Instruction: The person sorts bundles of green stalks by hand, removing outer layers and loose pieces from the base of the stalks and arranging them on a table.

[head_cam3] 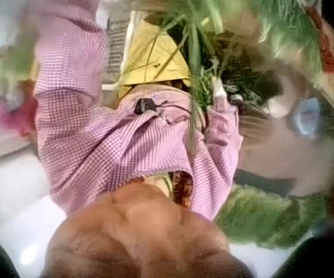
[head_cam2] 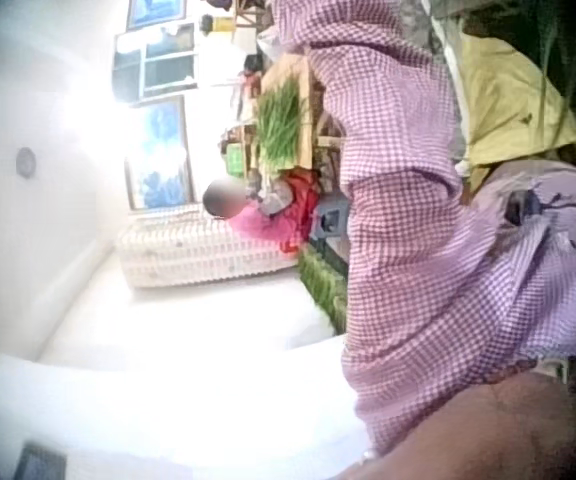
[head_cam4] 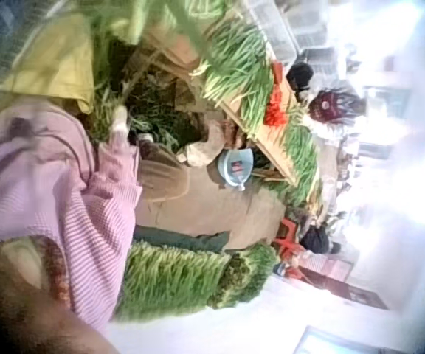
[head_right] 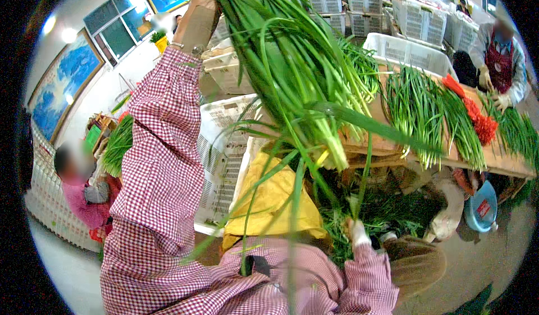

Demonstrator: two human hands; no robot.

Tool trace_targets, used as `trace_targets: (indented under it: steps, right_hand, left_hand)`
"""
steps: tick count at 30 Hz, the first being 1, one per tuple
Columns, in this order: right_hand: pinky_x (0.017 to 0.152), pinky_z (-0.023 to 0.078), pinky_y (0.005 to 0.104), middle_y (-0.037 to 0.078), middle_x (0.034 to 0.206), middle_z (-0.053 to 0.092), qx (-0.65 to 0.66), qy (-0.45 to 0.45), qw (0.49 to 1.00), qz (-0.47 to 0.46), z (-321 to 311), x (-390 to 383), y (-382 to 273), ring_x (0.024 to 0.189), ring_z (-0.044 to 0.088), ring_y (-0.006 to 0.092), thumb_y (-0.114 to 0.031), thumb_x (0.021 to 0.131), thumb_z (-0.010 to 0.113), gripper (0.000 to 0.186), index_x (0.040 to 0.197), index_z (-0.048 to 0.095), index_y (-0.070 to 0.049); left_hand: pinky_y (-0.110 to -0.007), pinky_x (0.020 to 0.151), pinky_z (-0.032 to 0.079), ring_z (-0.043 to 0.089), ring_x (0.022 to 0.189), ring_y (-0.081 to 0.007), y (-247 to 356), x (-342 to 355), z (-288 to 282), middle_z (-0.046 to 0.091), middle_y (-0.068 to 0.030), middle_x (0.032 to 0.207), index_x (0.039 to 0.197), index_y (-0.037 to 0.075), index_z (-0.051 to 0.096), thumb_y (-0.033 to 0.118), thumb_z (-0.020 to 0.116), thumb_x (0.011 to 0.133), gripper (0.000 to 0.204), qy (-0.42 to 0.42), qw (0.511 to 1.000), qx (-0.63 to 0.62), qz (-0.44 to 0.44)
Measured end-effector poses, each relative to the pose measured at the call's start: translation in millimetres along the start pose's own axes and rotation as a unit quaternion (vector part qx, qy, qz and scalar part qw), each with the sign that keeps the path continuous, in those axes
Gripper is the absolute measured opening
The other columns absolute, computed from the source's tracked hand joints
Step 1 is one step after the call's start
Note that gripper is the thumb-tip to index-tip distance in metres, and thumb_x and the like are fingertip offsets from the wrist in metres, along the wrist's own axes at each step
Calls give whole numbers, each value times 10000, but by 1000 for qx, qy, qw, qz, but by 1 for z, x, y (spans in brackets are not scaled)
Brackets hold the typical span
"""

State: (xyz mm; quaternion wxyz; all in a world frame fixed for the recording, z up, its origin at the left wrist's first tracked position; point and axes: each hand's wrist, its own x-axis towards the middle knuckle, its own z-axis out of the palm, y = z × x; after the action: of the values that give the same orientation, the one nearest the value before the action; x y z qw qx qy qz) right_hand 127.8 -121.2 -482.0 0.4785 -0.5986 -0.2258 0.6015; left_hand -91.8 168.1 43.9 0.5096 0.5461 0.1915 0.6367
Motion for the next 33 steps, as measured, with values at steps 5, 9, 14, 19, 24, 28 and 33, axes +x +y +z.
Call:
trace_targets:
  steps: [5, 9, 14, 19, 24, 28, 33]
  right_hand:
    - [345, 223, 192, -44, 495, 379, 253, -133, 945, -160, 60, -92, -132, 396, 309, 47, -492, 836, 435, 459, 964, 541, -64]
    - [361, 347, 155, 172, 1135, 505, 271, -294, 896, -195, 107, -115, -198, 577, 500, 86, -666, 778, 285, 815, 1253, 338, -5]
    - [418, 405, 169, 261, 1194, 421, 319, -381, 843, -206, 147, -104, -248, 509, 452, 70, -672, 774, 286, 777, 1228, 384, -49]
    - [451, 292, 184, -43, 652, 449, 320, -303, 885, -149, 147, -97, -223, 484, 393, 79, -329, 835, 507, 373, 1078, 494, -46]
    - [632, 455, 266, 80, 738, 587, -202, -48, 955, -210, 88, -57, -116, 678, 575, 201, -297, 840, 475, 307, 940, 535, -13]
    - [704, 476, 318, 174, 973, 582, -733, -145, 661, 65, 4, 1, 21, 887, 574, 234, -170, 830, 442, 234, 947, 577, -19]
    - [762, 456, 341, 166, 1054, 544, -365, -114, 918, -106, 36, -5, -88, 944, 546, 256, -269, 823, 433, 325, 1024, 539, -37]
  left_hand:
    - [-311, 452, 472, 533, 499, -185, 1, 2, 8, 542, -39, 605, 736, 62, 555, 153, 630, 720, 119, -20, 995, -27, 98]
    - [-308, 482, 483, 562, 543, -177, 0, -41, 27, 566, -42, 641, 799, 25, 577, 120, 552, 783, 99, -80, 987, -22, 140]
    - [-225, 483, 471, 558, 553, -97, 8, -81, 47, 569, -22, 654, 810, 28, 579, 170, 518, 836, 156, -161, 974, -10, 157]
    - [-215, 436, 447, 527, 492, -79, 27, -99, 58, 560, -5, 623, 759, 57, 564, 221, 520, 836, 186, -123, 979, 86, 139]
    - [-260, 501, 475, 548, 529, -145, 39, -82, 22, 560, -24, 624, 793, 62, 561, 213, 559, 790, 151, -92, 987, 14, 130]
    - [-268, 503, 486, 556, 564, -154, 42, -56, -12, 565, -34, 651, 802, 67, 565, 204, 597, 765, 147, 13, 998, -17, 58]
    - [-273, 481, 488, 559, 533, -168, 24, -59, -26, 562, -43, 629, 745, 69, 555, 190, 608, 730, 134, -25, 999, -36, 5]
